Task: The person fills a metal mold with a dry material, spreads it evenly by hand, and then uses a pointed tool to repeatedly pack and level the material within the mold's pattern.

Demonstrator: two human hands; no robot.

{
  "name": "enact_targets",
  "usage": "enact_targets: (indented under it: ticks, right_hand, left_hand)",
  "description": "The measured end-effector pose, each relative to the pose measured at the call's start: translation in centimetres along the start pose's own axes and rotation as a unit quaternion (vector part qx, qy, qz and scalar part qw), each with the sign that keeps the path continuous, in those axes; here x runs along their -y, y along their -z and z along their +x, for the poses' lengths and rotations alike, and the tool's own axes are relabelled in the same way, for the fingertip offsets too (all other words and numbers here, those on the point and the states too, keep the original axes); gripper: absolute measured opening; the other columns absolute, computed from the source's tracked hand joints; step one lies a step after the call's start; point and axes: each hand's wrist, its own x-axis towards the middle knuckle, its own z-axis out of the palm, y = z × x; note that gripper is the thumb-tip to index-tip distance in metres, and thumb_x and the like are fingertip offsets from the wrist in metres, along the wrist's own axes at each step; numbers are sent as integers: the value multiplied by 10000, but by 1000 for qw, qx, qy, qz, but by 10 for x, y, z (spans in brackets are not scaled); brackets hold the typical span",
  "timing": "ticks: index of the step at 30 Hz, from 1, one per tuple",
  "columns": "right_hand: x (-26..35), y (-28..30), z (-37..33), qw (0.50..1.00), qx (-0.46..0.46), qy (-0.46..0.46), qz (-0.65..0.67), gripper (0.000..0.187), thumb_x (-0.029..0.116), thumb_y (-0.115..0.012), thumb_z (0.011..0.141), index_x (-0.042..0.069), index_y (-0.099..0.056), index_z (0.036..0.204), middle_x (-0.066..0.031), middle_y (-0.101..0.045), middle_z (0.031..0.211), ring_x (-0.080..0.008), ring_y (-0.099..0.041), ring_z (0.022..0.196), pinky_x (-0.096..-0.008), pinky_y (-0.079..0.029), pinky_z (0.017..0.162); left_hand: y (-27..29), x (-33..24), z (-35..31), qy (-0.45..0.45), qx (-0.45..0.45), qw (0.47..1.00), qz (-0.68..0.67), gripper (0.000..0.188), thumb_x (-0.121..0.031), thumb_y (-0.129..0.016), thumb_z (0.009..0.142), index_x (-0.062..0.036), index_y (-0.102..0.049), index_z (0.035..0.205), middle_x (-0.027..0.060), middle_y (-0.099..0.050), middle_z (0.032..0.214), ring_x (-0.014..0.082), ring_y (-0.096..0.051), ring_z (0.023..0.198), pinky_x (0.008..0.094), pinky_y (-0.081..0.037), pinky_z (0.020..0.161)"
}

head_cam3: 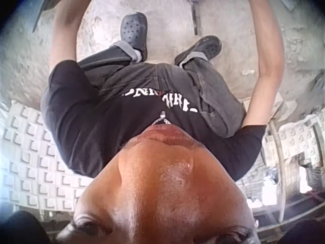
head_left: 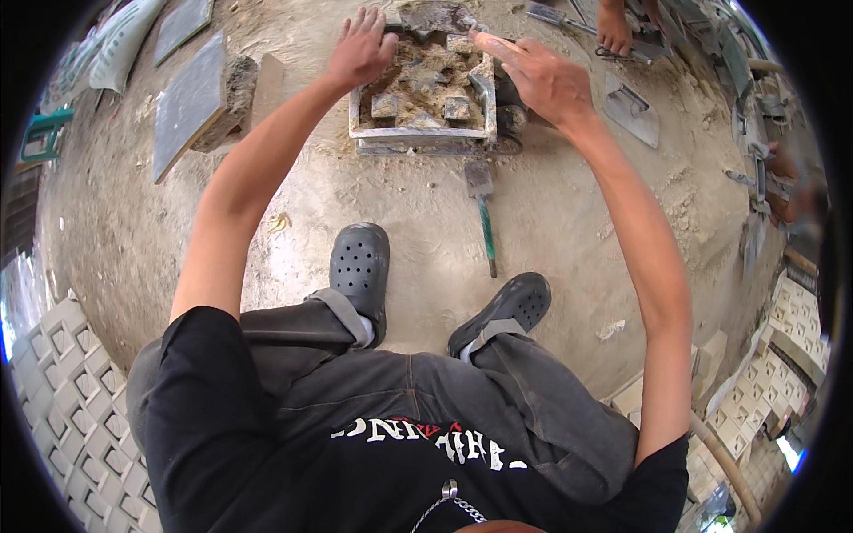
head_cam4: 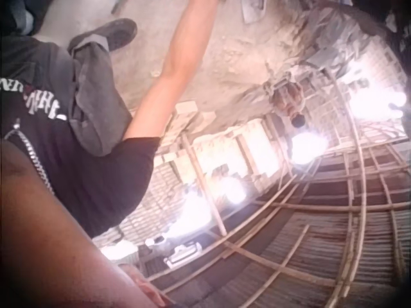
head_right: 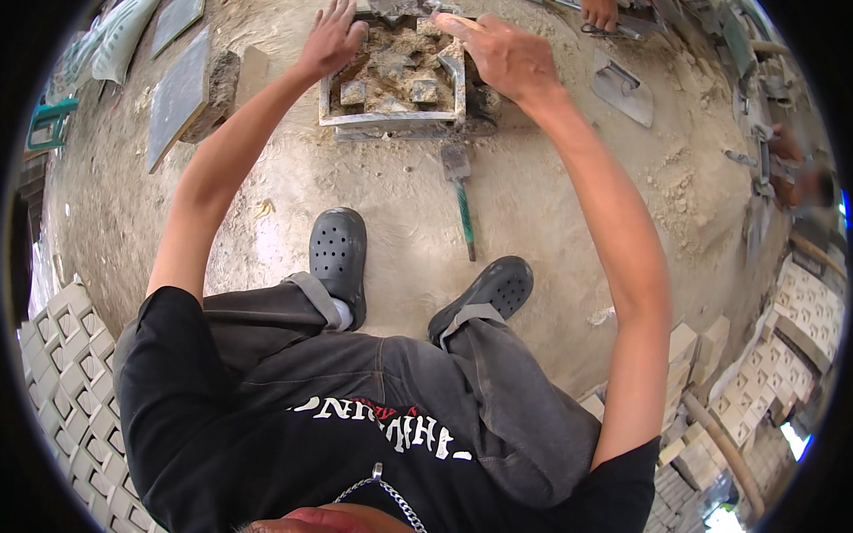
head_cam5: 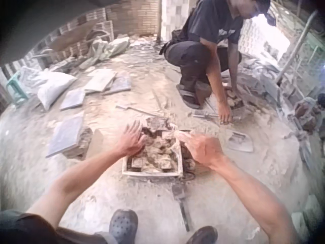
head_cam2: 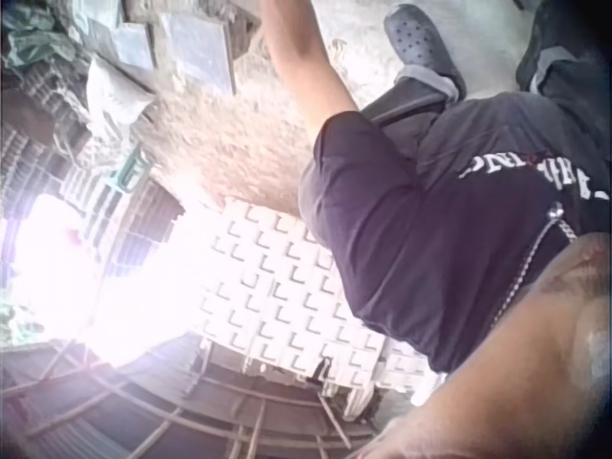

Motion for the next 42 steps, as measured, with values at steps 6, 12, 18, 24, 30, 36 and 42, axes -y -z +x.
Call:
enact_targets:
  ticks: [6, 12, 18, 24, 30, 36, 42]
  right_hand:
    - [-19, 24, -35, 996, 12, -89, 23, 404, 244, -609, 919, 351, -593, 1308, 6, -668, 974, -268, -672, 775, -383, -536, 613]
    - [-35, 36, -66, 988, -2, -154, 24, 352, 269, -632, 907, 308, -648, 1257, -18, -673, 1005, -283, -672, 791, -385, -539, 656]
    - [-24, 50, -86, 979, 32, -193, 52, 357, 281, -637, 905, 303, -646, 1262, -50, -673, 995, -299, -666, 833, -397, -538, 702]
    - [-20, 31, -103, 972, 26, -220, 84, 364, 281, -620, 917, 263, -634, 1280, -97, -658, 944, -324, -654, 801, -406, -536, 700]
    - [34, 35, -102, 948, 80, -267, 151, 436, 232, -557, 940, 299, -547, 1371, -163, -600, 839, -368, -642, 722, -447, -543, 611]
    - [46, 30, -109, 951, 13, -243, 191, 479, 191, -568, 920, 271, -529, 1391, -157, -614, 876, -355, -648, 751, -450, -543, 669]
    - [54, 41, -118, 942, 51, -238, 230, 431, 157, -610, 905, 177, -586, 1334, -177, -645, 927, -362, -645, 828, -434, -522, 725]
  left_hand:
    - [24, -61, -7, -111, 138, 982, 63, 842, -641, -142, 982, -7, -128, 1536, 204, -80, 1609, 310, -61, 1499, 421, -27, 1216]
    - [39, -98, 5, -252, 226, 931, 134, 752, -626, -189, 991, -125, -173, 1552, 89, -90, 1625, 244, -47, 1503, 420, -21, 1219]
    - [34, -102, 14, -219, 129, 967, 8, 694, -567, -391, 988, -101, -325, 1498, 125, -304, 1566, 296, -260, 1457, 406, -211, 1208]
    - [29, -148, -6, -243, 111, 963, 24, 812, -619, -344, 975, -33, -217, 1522, 160, -194, 1598, 284, -155, 1489, 401, -105, 1228]
    - [84, -180, -53, -366, 284, 886, 28, 803, -596, -390, 973, -71, -172, 1541, 124, -131, 1620, 259, -106, 1498, 419, -56, 1227]
    - [71, -182, -97, -406, 211, 887, -59, 817, -591, -435, 953, -60, -213, 1532, 103, -159, 1616, 244, -128, 1497, 392, -85, 1240]
    - [65, -171, -92, -297, 250, 921, 39, 862, -657, -329, 959, -38, -169, 1538, 126, -149, 1616, 268, -128, 1495, 396, -90, 1229]
